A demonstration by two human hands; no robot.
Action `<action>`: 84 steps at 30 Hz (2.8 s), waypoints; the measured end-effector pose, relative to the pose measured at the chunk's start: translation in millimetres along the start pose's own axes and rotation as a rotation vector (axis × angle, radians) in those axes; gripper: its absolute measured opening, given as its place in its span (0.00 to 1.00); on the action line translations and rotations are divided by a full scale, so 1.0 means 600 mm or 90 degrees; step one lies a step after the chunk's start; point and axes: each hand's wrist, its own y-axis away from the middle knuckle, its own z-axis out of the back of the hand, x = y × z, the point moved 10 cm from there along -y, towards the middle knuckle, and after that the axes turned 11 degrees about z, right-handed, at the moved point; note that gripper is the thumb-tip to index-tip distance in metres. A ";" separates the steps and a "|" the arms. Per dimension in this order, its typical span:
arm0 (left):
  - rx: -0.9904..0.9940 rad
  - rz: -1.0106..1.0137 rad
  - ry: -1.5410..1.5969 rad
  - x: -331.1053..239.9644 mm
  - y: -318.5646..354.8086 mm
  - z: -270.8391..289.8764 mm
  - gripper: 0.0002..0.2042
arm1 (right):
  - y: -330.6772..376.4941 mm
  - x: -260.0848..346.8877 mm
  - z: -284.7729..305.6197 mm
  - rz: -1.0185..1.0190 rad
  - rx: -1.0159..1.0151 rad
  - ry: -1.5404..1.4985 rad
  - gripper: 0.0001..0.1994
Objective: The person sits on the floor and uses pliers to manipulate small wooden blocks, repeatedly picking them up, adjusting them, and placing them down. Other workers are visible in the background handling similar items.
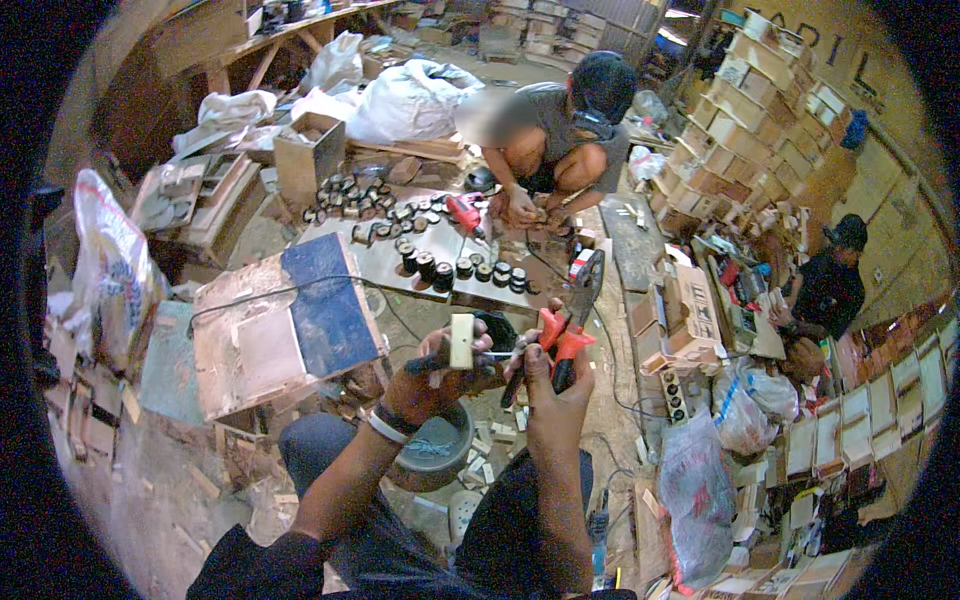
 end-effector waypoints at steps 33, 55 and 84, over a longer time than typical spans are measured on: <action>-0.418 -0.308 -0.276 -0.232 0.164 0.144 0.08 | 0.032 -0.240 -0.170 -0.312 0.124 -0.037 0.22; -0.385 -0.358 -0.822 -0.286 0.221 -0.016 0.20 | 0.151 -0.127 -0.227 -0.432 0.522 -0.158 0.41; -0.626 -0.431 -1.097 -0.298 0.258 -0.042 0.14 | 0.087 -0.060 -0.262 0.158 0.431 0.413 0.32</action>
